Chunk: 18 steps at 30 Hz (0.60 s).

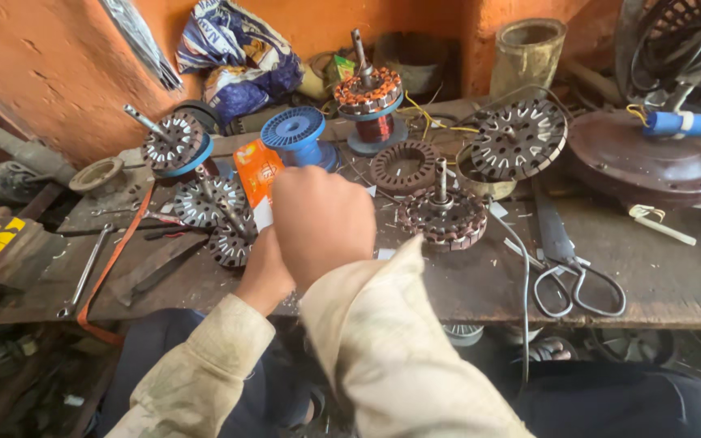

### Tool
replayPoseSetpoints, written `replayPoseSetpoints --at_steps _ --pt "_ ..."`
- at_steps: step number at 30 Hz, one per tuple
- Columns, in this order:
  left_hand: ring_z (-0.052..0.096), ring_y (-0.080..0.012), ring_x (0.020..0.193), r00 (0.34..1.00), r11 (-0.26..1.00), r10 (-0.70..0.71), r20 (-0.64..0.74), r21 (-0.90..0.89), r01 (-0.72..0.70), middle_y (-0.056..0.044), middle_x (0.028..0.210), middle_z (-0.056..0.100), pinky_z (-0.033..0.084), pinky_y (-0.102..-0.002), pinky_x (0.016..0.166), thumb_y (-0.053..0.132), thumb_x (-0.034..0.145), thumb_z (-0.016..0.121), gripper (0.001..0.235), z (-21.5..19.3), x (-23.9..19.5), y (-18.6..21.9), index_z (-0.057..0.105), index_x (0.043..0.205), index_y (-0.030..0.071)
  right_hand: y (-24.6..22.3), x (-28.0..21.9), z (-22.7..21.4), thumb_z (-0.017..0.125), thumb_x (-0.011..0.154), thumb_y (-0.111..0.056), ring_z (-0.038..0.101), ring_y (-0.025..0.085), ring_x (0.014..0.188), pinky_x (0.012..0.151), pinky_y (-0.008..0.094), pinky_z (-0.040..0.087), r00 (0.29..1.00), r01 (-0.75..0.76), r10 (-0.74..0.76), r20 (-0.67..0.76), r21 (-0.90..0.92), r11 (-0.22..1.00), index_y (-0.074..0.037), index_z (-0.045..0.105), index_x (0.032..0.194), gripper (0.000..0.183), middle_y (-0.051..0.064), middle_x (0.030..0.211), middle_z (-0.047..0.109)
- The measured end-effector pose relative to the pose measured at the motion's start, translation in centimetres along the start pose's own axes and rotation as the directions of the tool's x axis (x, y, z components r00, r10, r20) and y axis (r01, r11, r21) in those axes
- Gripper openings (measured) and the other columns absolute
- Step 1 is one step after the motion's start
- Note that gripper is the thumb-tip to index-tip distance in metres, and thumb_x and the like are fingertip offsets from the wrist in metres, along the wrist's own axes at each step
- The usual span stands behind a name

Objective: The person wraps small white insulating strips around the copper windings of a motor armature. They use scissors to cut the strips to length and tuck them into the slots between the windings. The work is performed one armature at a time on a cluttered workbench.

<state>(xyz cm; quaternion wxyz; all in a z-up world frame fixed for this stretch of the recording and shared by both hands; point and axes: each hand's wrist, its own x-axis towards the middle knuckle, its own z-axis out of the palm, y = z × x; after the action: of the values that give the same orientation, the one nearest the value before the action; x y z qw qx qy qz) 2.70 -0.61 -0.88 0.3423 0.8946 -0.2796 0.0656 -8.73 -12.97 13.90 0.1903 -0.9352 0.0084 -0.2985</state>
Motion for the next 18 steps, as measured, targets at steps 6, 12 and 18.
replayPoseSetpoints --at_steps 6,12,18 --pt "0.07 -0.0239 0.103 0.993 0.966 -0.051 0.107 0.259 0.022 -0.009 0.106 0.076 0.054 -0.035 0.083 0.027 0.093 0.072 0.025 -0.6 0.7 1.0 0.072 0.11 0.008 1.1 -1.3 3.0 0.068 0.081 -0.012 0.073 0.035 0.074 0.064 0.047 0.057 0.997 -0.031 0.023 0.079 0.101 0.994 -0.01 0.071 0.08 0.004 0.013 0.081 0.072" --pt "0.067 -0.0107 0.101 0.994 0.775 0.03 0.102 -0.631 0.042 -0.005 0.118 0.069 0.058 -0.027 0.086 0.009 0.098 0.057 0.028 -1.5 -0.4 4.3 0.066 0.124 0.002 5.4 -5.5 2.4 0.066 0.079 -0.011 0.073 0.031 0.082 0.066 0.044 0.057 0.997 0.026 -0.028 0.07 0.034 0.999 -0.007 0.064 0.089 0.01 0.012 0.089 0.07" --pt "0.068 -0.0116 0.103 0.978 0.84 0.19 0.091 -0.53 -0.114 -0.006 0.116 0.071 0.057 -0.027 0.088 0.009 0.098 0.061 0.028 -1.9 -0.5 4.4 0.069 0.124 0.0 7.7 -5.5 2.7 0.072 0.086 -0.031 0.066 0.033 0.096 0.078 0.045 0.053 0.99 0.096 -0.078 -0.122 0.149 0.984 -0.006 0.064 0.108 0.034 0.012 0.101 0.067"
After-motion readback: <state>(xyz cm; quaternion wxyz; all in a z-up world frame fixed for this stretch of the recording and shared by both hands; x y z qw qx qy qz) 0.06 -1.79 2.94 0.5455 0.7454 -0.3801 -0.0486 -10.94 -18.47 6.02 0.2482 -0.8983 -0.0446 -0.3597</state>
